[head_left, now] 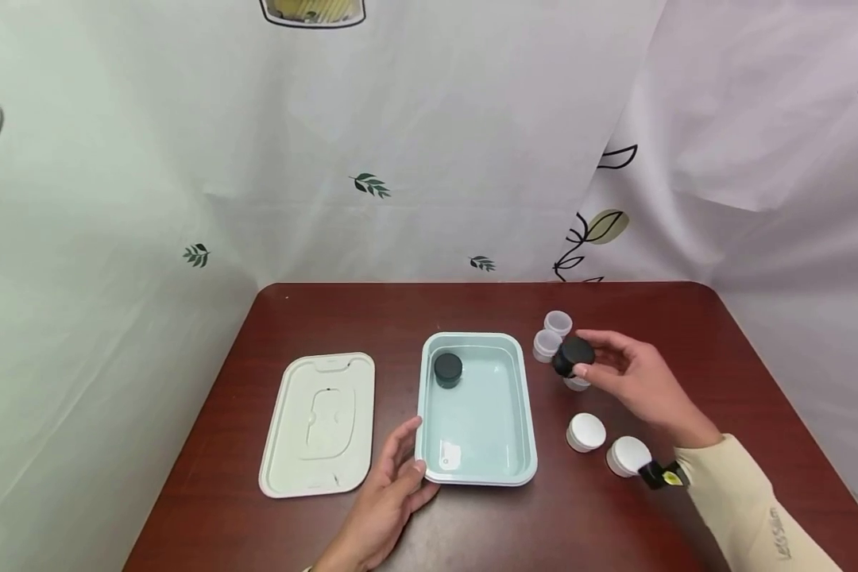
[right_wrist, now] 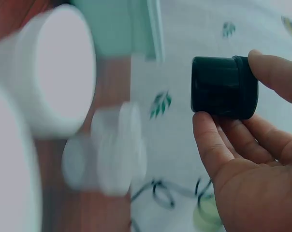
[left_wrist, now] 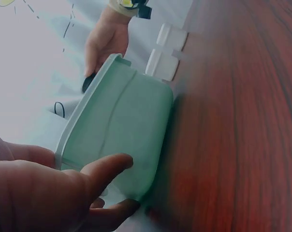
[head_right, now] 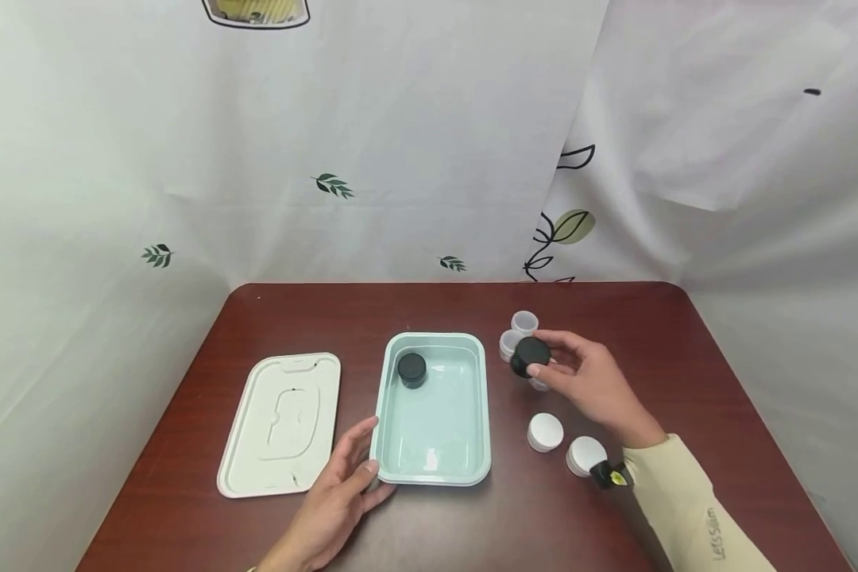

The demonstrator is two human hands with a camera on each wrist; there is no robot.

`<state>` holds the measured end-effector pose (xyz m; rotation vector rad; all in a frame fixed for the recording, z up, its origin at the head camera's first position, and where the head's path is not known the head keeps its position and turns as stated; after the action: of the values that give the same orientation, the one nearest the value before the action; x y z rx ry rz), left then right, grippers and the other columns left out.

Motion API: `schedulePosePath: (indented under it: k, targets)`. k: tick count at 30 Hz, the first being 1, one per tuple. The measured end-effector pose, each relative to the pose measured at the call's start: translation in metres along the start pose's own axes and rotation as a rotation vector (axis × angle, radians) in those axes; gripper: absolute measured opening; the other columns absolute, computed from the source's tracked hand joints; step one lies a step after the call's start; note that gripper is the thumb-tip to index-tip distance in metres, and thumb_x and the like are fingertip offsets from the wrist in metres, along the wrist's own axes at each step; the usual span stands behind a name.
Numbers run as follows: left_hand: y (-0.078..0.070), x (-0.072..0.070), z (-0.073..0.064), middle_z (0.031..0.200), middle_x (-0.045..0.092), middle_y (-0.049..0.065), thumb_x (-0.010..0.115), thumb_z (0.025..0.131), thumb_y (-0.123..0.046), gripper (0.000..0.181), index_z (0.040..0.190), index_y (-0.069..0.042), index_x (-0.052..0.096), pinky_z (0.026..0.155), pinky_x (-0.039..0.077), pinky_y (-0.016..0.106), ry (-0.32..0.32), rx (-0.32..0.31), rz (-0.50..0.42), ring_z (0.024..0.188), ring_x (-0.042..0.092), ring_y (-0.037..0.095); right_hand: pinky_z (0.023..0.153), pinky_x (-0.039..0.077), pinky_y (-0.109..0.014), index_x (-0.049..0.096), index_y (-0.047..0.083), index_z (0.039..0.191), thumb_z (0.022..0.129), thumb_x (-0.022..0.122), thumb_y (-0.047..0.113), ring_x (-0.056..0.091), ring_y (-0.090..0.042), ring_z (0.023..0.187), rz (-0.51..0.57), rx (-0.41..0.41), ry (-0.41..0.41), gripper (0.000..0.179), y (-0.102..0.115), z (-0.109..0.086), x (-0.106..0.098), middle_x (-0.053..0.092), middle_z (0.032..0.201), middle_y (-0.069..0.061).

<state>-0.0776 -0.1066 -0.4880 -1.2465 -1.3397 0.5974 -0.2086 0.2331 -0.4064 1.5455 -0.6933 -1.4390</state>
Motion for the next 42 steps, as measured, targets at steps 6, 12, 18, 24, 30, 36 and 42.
schedulePosePath:
  k: [6, 12, 18, 24, 30, 36, 42]
  targets:
    - [-0.002, 0.001, -0.001, 0.175, 0.008, 0.023, 0.052, 0.111, -0.015, 0.067, 0.168, -0.015, 0.016, 0.115, 0.045, 0.051, -0.006, 0.012, -0.010, 0.153, 0.034, 0.034, 0.084, 0.062, -0.027, 0.060, -0.001, 0.143, 0.093, 0.081, 0.010, 0.076, -0.014, 0.105, 0.133, -0.063, 0.135, 0.055, 0.029, 0.020, 0.043, 0.070, 0.129, -0.023]
    - [-0.002, 0.001, -0.001, 0.174, 0.011, 0.024, 0.052, 0.111, -0.013, 0.067, 0.168, -0.014, 0.017, 0.113, 0.048, 0.047, -0.022, 0.007, -0.014, 0.151, 0.037, 0.035, 0.083, 0.062, -0.027, 0.063, 0.000, 0.140, 0.090, 0.086, 0.015, 0.074, -0.027, 0.105, 0.032, -0.103, 0.226, 0.057, 0.047, 0.034, 0.085, 0.073, 0.125, -0.017]
    - [-0.002, 0.000, -0.001, 0.173, 0.014, 0.024, 0.050, 0.112, -0.014, 0.065, 0.168, -0.015, 0.018, 0.112, 0.049, 0.046, -0.022, 0.003, 0.021, 0.149, 0.040, 0.033, 0.091, 0.061, -0.039, 0.067, 0.004, 0.136, 0.089, 0.087, 0.021, 0.073, -0.023, 0.113, -0.088, -0.140, 0.262, 0.054, 0.057, 0.041, 0.117, 0.076, 0.122, -0.008]
    - [-0.003, 0.002, -0.002, 0.172, 0.014, 0.025, 0.045, 0.113, -0.012, 0.063, 0.168, -0.015, 0.016, 0.113, 0.049, 0.047, -0.014, -0.005, 0.038, 0.151, 0.038, 0.034, 0.095, 0.059, -0.051, 0.070, 0.006, 0.132, 0.087, 0.088, 0.022, 0.074, -0.021, 0.111, -0.127, -0.146, 0.288, 0.051, 0.059, 0.043, 0.141, 0.076, 0.120, -0.005]
    - [-0.004, 0.004, -0.002, 0.171, 0.017, 0.027, 0.043, 0.113, -0.012, 0.062, 0.168, -0.016, 0.016, 0.113, 0.048, 0.048, -0.010, -0.012, 0.040, 0.150, 0.039, 0.035, 0.095, 0.059, -0.048, 0.071, 0.006, 0.127, 0.084, 0.090, 0.022, 0.073, -0.019, 0.107, -0.161, -0.119, 0.293, 0.050, 0.058, 0.042, 0.158, 0.077, 0.115, -0.005]
    - [-0.005, 0.004, -0.001, 0.170, 0.019, 0.028, 0.043, 0.113, -0.010, 0.061, 0.168, -0.016, 0.016, 0.113, 0.048, 0.048, -0.011, -0.005, 0.047, 0.150, 0.040, 0.035, 0.093, 0.059, -0.041, 0.072, 0.006, 0.125, 0.083, 0.091, 0.020, 0.074, -0.019, 0.105, -0.195, -0.087, 0.260, 0.049, 0.055, 0.043, 0.166, 0.078, 0.111, -0.003]
    - [-0.003, 0.002, 0.000, 0.169, 0.022, 0.028, 0.042, 0.113, -0.010, 0.060, 0.168, -0.017, 0.018, 0.112, 0.050, 0.047, -0.024, -0.009, 0.055, 0.148, 0.042, 0.035, 0.089, 0.060, -0.038, 0.072, 0.007, 0.125, 0.082, 0.092, 0.017, 0.074, -0.022, 0.107, -0.228, -0.036, 0.243, 0.049, 0.050, 0.044, 0.172, 0.077, 0.115, -0.006]
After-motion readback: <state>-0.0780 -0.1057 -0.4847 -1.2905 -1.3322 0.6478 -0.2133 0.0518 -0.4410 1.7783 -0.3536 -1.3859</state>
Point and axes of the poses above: each hand's wrist, its own z-axis towards the middle knuckle, its own x-axis out of the palm, y = z × x, the point moved 7 cm from there along z, towards the middle knuckle
